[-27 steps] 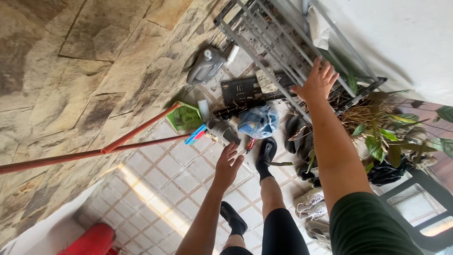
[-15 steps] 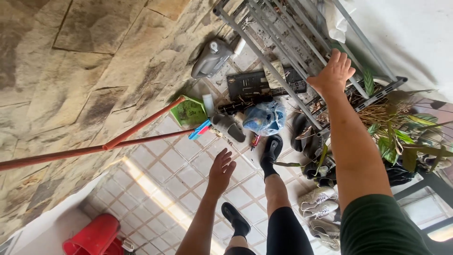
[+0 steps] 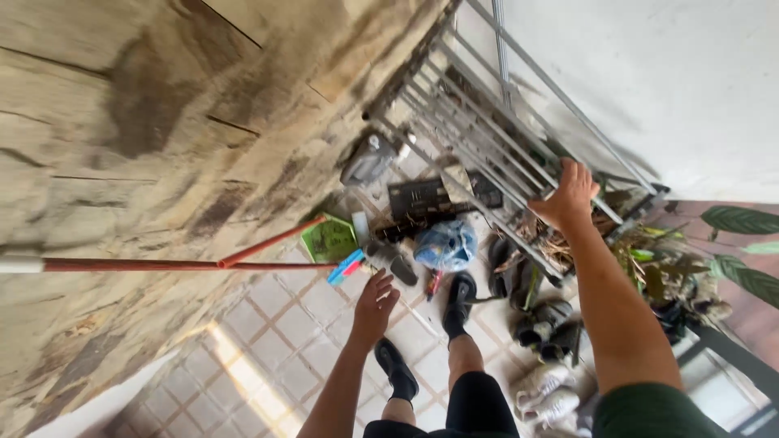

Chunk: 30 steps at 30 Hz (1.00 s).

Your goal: Cleaning a metal rack with water and organizing various pairs of shoes on the ground.

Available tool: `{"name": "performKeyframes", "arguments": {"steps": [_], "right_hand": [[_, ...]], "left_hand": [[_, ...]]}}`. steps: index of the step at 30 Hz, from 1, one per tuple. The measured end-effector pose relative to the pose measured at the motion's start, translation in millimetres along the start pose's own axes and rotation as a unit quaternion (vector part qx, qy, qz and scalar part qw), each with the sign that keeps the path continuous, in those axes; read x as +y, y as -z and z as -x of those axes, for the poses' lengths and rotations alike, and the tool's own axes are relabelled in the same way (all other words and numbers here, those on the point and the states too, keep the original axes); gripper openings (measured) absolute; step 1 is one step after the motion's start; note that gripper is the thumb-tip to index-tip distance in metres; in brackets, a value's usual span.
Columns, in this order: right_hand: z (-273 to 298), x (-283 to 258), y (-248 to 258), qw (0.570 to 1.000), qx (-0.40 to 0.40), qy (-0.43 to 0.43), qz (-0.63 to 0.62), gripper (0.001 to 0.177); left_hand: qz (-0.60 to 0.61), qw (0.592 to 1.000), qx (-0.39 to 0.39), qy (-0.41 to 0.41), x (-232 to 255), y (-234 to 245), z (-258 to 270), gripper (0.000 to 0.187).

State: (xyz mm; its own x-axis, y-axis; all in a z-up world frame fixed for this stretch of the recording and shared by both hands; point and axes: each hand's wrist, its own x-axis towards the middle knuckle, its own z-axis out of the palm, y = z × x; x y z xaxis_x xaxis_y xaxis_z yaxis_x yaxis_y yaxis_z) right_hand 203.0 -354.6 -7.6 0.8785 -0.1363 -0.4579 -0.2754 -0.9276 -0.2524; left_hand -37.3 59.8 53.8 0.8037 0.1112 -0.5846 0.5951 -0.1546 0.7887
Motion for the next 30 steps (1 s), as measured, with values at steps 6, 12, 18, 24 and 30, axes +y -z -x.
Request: {"name": "performKeyframes", "arguments": {"steps": [6, 12, 18, 24, 30], "right_hand": [[32, -4, 11, 0.998, 0.047, 0.035, -0.006, 0.12], [78, 29, 36, 0.999, 0.036, 0.024, -0.027, 0.124], [146, 56, 81, 0.975, 0.139, 0.138, -0.107, 0.105], [205, 67, 177, 0.944, 0.204, 0.256, -0.048, 0.097], [266, 46, 271, 0.939, 0.188, 0.283, -0.054, 0.101]], "left_hand": [[-0.003, 0.999, -0.044, -0.024, -17, 24, 0, 0.066], [-0.087, 0.987, 0.011, -0.132, 33, 46, -15, 0.072], [-0.09, 0.951, 0.067, -0.287, 188, 76, -12, 0.091], [-0.279, 0.813, -0.004, -0.51, 335, 90, 55, 0.082], [-0.227, 0.903, -0.1, -0.35, 329, 106, 78, 0.026]]}}
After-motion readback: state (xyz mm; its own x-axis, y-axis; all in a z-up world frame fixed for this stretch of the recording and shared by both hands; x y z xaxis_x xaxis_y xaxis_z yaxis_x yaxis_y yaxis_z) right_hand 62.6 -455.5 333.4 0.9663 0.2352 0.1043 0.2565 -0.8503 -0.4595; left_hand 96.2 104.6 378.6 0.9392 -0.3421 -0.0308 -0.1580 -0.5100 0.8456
